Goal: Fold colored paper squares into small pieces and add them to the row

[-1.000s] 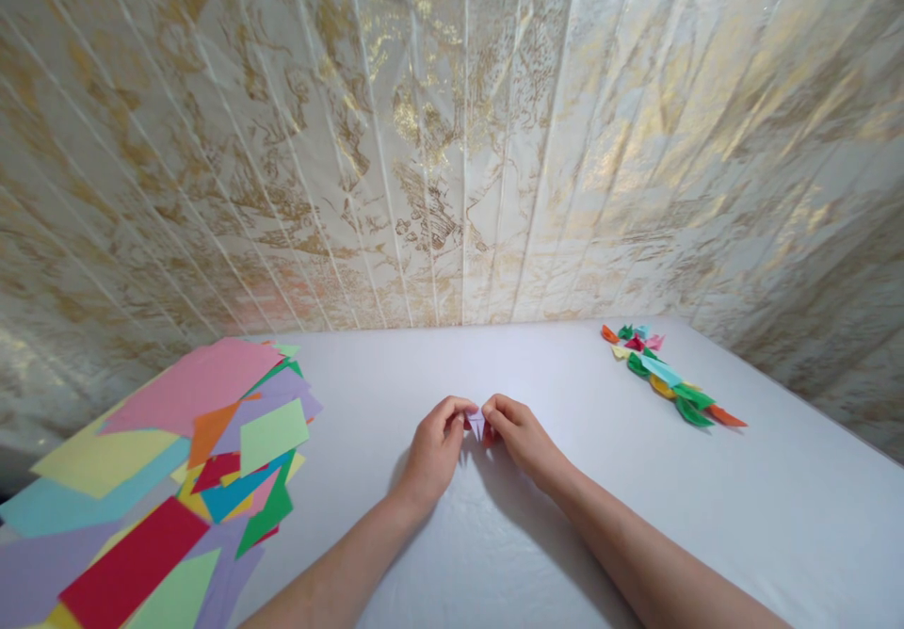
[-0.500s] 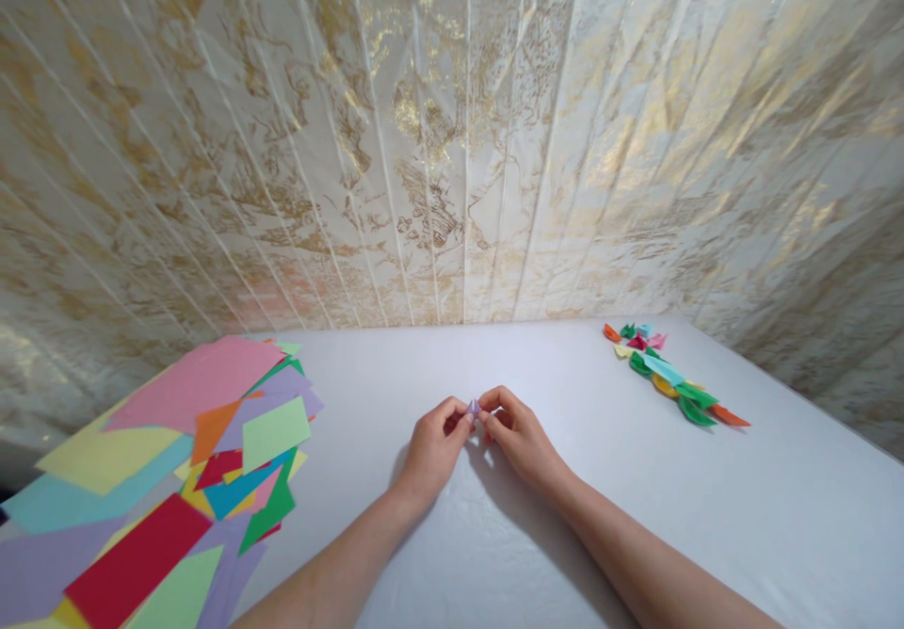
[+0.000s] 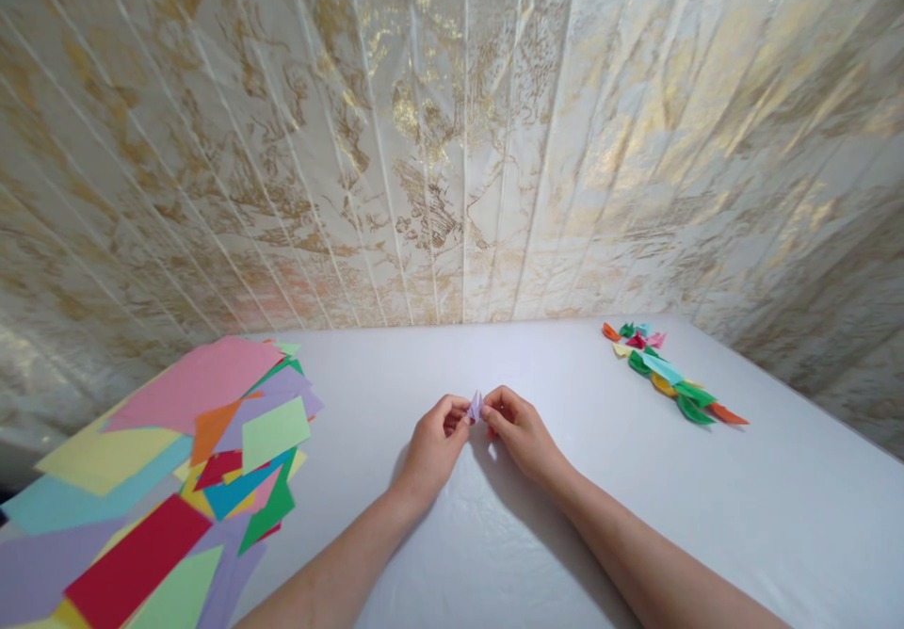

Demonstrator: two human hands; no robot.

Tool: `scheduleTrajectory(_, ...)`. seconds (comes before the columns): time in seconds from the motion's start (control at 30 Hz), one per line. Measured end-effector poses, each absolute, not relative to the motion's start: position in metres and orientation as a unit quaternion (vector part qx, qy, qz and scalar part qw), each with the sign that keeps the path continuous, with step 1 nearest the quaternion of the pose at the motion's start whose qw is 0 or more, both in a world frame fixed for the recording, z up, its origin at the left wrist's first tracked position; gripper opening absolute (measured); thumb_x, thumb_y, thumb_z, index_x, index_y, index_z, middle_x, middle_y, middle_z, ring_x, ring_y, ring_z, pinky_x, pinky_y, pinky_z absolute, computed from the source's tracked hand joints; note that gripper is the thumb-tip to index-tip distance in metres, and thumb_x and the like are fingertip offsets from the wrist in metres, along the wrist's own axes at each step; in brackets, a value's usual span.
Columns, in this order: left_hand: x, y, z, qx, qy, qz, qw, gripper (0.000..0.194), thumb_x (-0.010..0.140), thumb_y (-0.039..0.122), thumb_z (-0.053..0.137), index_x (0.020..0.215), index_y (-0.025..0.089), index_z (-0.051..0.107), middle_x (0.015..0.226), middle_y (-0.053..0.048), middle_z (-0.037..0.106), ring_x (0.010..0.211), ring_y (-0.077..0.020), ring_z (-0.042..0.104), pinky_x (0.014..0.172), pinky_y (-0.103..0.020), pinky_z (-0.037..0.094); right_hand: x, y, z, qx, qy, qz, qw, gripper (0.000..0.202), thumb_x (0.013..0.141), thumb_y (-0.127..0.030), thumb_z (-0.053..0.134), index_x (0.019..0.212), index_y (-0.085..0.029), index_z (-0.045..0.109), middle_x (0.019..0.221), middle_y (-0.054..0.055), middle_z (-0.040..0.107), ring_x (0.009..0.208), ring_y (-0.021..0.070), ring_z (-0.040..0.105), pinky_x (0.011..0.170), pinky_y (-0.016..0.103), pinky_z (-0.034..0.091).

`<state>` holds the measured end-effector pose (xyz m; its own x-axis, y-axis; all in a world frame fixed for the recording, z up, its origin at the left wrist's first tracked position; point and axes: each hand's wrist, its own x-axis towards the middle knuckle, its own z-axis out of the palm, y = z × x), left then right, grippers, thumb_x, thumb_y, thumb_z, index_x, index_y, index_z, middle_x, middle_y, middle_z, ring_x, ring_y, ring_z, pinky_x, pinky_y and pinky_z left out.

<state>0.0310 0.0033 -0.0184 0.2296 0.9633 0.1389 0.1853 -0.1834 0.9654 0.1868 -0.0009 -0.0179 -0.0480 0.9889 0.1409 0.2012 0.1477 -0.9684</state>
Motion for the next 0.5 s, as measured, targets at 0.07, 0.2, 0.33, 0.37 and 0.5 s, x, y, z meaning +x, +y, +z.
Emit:
scheduleTrajectory(0.07, 0.0306, 0.0041, -0.0194, 0.632, 0.452, 0.438, 0.452, 0.014, 0.081, 0.015, 0.053, 0.092, 0.018, 0.061, 0.087, -0.002, 0.067, 0.083, -0.0163, 0.064, 0.077, -0.028, 0.05, 0.1866, -0.0013, -0.0179, -0.504, -0.596, 0.413, 0.469, 0.018, 0.084, -0.035, 0.054, 0.075, -0.019, 0.053, 0.059, -0.004, 0.053, 0.054, 0.0127, 0.05, 0.056, 0.026, 0.039)
scheduleTrajectory(0.2, 0.03, 0.0058, -0.0209, 0.624, 0.457, 0.448, 0.449, 0.011, 0.081, 0.015, 0.054, 0.09, 0.018, 0.06, 0.086, -0.002, 0.065, 0.082, -0.0159, 0.063, 0.077, -0.028, 0.049, 0.1862, -0.0031, -0.016, -0.511, -0.604, 0.41, 0.454, 0.016, 0.085, -0.033, 0.052, 0.079, -0.019, 0.055, 0.059, -0.004, 0.055, 0.055, 0.013, 0.052, 0.057, 0.025, 0.038)
scheduleTrajectory(0.33, 0.0303, 0.007, -0.0219, 0.622, 0.454, 0.445, 0.458, 0.007, 0.082, 0.017, 0.054, 0.087, 0.018, 0.059, 0.085, -0.002, 0.066, 0.08, -0.0153, 0.063, 0.076, -0.027, 0.049, 0.1861, -0.0042, -0.0152, -0.497, -0.62, 0.411, 0.446, 0.013, 0.085, -0.027, 0.05, 0.089, -0.018, 0.059, 0.07, -0.002, 0.06, 0.059, 0.0126, 0.054, 0.058, 0.025, 0.04)
scheduleTrajectory(0.37, 0.0306, 0.0072, -0.0221, 0.62, 0.455, 0.446, 0.458, 0.006, 0.082, 0.017, 0.055, 0.087, 0.018, 0.059, 0.085, -0.002, 0.066, 0.08, -0.0153, 0.063, 0.076, -0.027, 0.049, 0.1859, -0.0045, -0.0155, -0.491, -0.623, 0.412, 0.448, 0.014, 0.085, -0.026, 0.051, 0.091, -0.018, 0.06, 0.073, -0.001, 0.06, 0.06, 0.0125, 0.054, 0.059, 0.025, 0.041)
scheduleTrajectory(0.5, 0.0318, 0.0068, -0.023, 0.622, 0.451, 0.451, 0.453, 0.007, 0.08, 0.014, 0.056, 0.085, 0.019, 0.056, 0.082, 0.0, 0.063, 0.076, -0.0142, 0.061, 0.073, -0.026, 0.048, 0.1839, -0.0063, -0.0154, -0.479, -0.634, 0.406, 0.452, 0.017, 0.08, -0.019, 0.052, 0.095, -0.018, 0.061, 0.08, 0.0, 0.062, 0.064, 0.0121, 0.052, 0.061, 0.024, 0.041)
